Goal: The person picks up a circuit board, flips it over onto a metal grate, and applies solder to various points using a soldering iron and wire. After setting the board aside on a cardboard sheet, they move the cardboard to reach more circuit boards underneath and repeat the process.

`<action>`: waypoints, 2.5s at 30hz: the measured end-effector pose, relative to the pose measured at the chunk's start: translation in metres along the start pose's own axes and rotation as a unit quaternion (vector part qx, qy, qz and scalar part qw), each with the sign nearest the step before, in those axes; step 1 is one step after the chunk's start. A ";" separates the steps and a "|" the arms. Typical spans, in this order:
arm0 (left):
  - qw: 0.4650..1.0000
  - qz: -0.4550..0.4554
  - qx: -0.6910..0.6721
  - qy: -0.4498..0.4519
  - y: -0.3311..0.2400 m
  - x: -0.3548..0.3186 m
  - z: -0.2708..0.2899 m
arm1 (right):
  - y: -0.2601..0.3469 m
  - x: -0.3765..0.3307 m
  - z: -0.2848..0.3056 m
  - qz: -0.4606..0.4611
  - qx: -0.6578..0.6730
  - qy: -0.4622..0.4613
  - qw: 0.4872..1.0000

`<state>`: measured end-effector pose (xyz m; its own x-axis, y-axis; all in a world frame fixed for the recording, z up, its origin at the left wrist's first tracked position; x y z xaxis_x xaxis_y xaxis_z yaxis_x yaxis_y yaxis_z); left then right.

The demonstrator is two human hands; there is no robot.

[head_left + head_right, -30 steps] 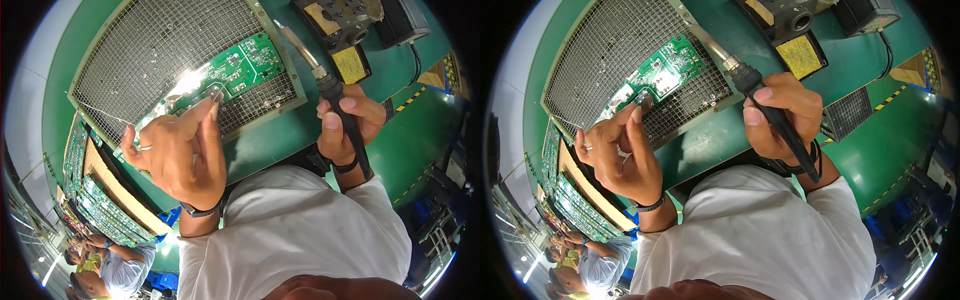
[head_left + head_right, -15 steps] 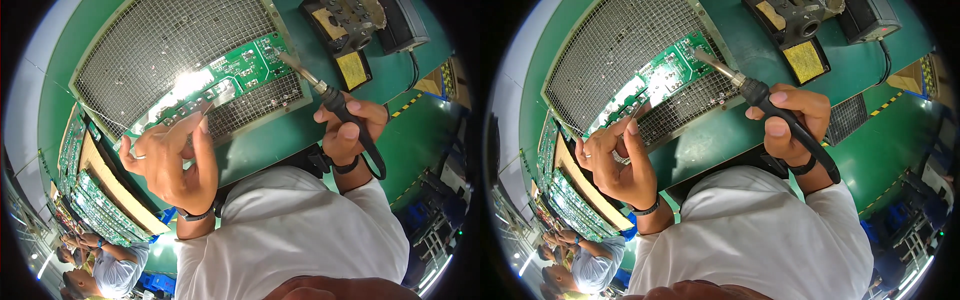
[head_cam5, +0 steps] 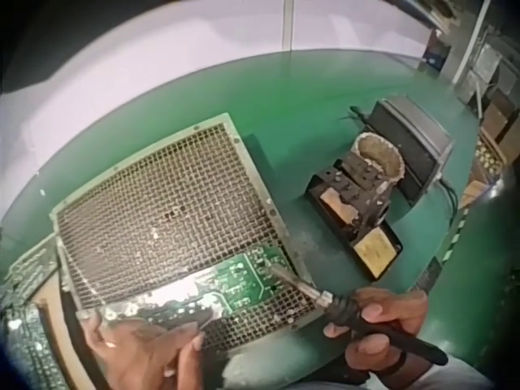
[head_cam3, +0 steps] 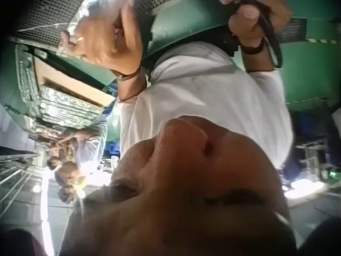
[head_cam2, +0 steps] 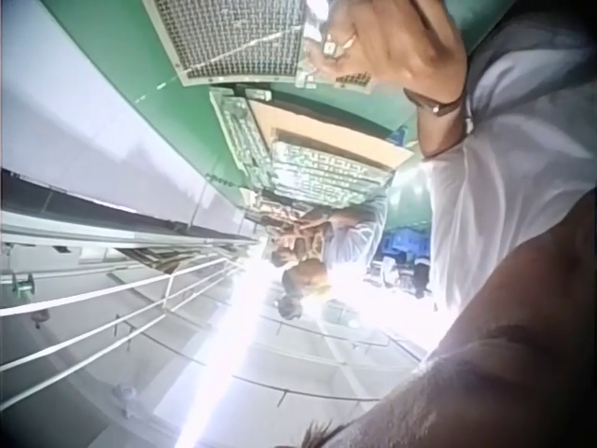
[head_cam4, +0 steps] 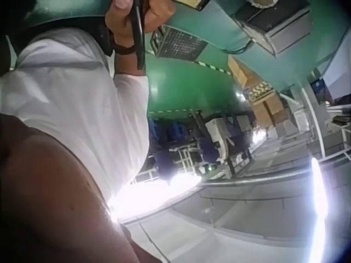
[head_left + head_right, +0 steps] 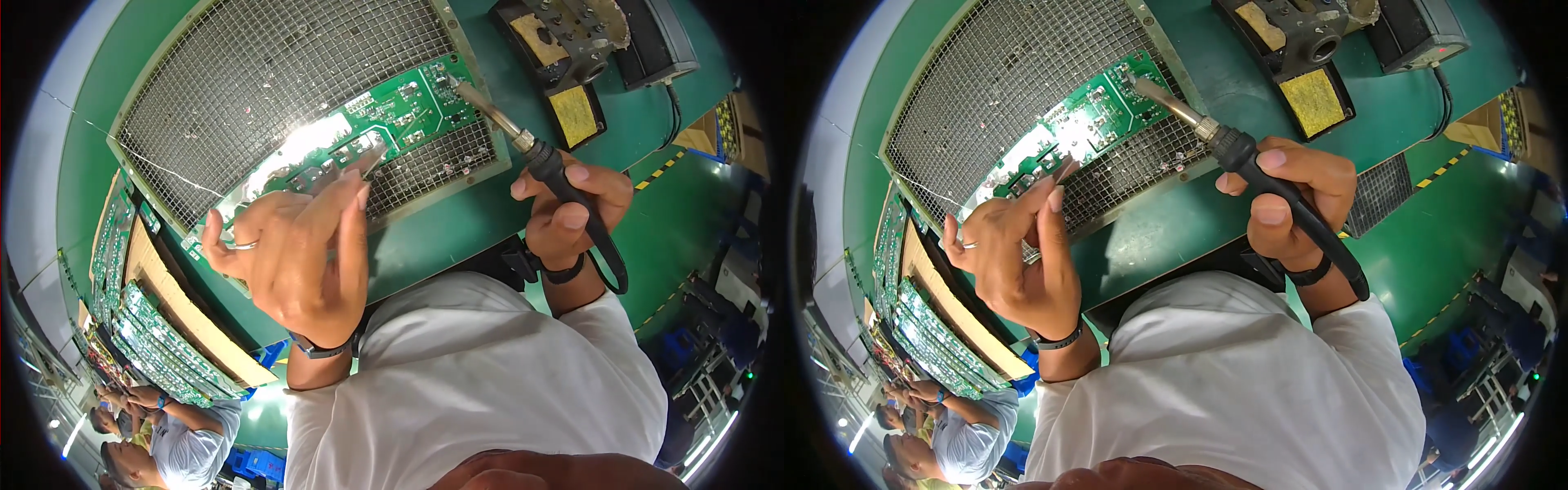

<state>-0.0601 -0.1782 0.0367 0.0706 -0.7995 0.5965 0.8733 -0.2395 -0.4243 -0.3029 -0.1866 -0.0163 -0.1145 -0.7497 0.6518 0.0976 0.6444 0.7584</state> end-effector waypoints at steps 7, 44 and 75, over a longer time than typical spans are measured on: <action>0.999 -0.017 0.035 -0.018 -0.007 0.002 0.004 | 0.002 0.001 0.000 0.001 0.003 0.003 1.000; 0.996 0.003 0.047 -0.070 0.019 -0.010 0.032 | 0.015 0.000 -0.022 0.056 -0.077 0.037 0.995; 0.997 0.044 -0.040 -0.049 0.032 -0.014 0.024 | -0.004 0.028 -0.007 -0.099 0.106 -0.100 0.984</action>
<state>-0.0215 -0.1617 0.0312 0.1948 -0.7631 0.6162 0.8208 -0.2171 -0.5284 -0.2993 -0.2115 -0.0009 -0.3045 -0.8332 0.4616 -0.1515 0.5209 0.8401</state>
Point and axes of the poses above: each hand's wrist, its own x-axis towards the middle knuckle, its own z-axis out of the back of the hand, y = z × x, the point moved 9 cm from there along x, towards the middle knuckle, and after that the axes turned 8 degrees about -y, right-handed, at the moved point
